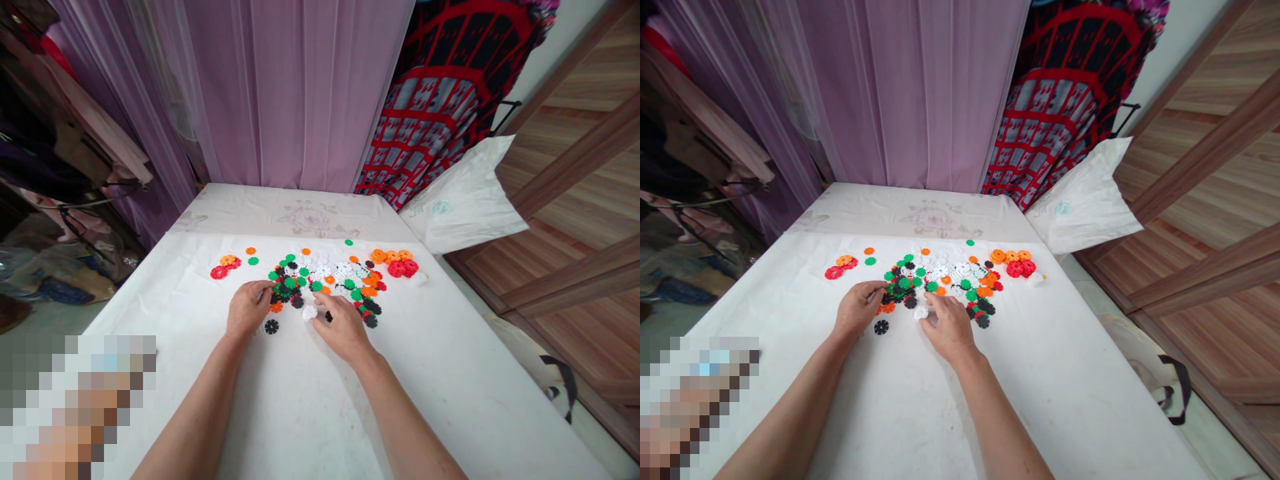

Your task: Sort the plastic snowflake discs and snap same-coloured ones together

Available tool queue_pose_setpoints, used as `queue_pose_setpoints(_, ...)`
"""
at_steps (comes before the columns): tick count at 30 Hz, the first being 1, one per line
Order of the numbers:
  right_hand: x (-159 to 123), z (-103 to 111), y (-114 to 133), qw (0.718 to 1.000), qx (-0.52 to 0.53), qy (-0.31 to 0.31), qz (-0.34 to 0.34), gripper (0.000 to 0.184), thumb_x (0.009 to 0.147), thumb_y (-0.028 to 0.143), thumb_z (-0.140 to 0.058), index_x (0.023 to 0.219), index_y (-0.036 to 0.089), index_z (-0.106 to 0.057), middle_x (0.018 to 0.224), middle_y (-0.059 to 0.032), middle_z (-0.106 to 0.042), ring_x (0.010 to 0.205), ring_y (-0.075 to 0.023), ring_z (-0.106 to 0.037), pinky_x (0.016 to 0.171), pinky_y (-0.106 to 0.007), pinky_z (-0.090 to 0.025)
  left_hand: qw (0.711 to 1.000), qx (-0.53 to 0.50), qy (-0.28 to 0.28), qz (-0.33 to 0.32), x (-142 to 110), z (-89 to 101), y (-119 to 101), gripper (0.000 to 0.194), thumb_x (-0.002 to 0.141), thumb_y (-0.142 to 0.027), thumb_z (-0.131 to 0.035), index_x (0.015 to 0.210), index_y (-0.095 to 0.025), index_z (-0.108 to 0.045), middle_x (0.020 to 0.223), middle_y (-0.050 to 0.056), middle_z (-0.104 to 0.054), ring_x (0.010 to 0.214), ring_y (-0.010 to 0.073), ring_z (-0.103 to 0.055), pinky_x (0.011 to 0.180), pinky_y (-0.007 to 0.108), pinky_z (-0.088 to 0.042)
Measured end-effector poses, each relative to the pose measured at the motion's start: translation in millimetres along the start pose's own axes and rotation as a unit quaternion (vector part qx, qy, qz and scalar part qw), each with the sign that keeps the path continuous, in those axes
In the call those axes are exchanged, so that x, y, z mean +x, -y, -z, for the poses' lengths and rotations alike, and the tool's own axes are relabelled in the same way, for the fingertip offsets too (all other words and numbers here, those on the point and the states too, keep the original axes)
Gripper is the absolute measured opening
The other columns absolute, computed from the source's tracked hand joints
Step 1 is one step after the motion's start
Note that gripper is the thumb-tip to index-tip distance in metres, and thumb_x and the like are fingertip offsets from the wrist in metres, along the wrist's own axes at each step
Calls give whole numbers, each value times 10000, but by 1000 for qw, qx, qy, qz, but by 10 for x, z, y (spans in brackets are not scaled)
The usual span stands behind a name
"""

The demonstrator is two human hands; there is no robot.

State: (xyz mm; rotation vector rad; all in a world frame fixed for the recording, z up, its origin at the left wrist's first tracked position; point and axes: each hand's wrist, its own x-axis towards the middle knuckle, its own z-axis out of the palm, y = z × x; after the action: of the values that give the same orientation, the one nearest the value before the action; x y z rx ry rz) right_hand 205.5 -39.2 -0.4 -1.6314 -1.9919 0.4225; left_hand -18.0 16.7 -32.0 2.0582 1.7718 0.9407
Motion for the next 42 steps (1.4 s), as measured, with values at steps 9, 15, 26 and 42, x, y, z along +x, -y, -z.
queue_pose_setpoints(9, -14, 31, -75, 1000, -9, -19, 0, 397, 785, 208, -647, 1179, 250, -648, 1078, -19, -732, 1023, -209, -630, 917, -337, -472, 1000, 4, 7, 0, 5, 13, -6, 302, 865, -309, -454, 973, -251, -731, 1017, 39, -761, 990, 222, -678, 931, 348, -510)
queue_pose_setpoints(15, 117, 240, -420, 985, -110, -72, -114, 192, 865, 235, -558, 964, 257, -722, 1026, -22, -738, 986, -194, -640, 871, -303, -466, 1000, 5, 4, 2, 7, 12, 3, 300, 861, -319, -457, 963, -251, -730, 1011, 39, -761, 986, 225, -678, 924, 344, -513)
queue_pose_setpoints(26, 347, 150, -334, 961, -193, -25, -195, 191, 834, 335, -617, 987, 244, -685, 1016, -60, -723, 996, -236, -637, 779, -306, -467, 1000, -2, -1, 6, 2, 1, 11, 300, 861, -329, -455, 959, -258, -728, 1019, 34, -759, 990, 225, -675, 927, 346, -513)
queue_pose_setpoints(42, 384, 107, -326, 962, -206, -12, -178, 214, 853, 351, -609, 1007, 249, -715, 1041, -84, -686, 999, -237, -628, 769, -305, -467, 1000, 3, 3, 5, 6, 3, -11, 295, 860, -299, -456, 962, -266, -730, 1014, 24, -761, 990, 220, -675, 928, 351, -511)
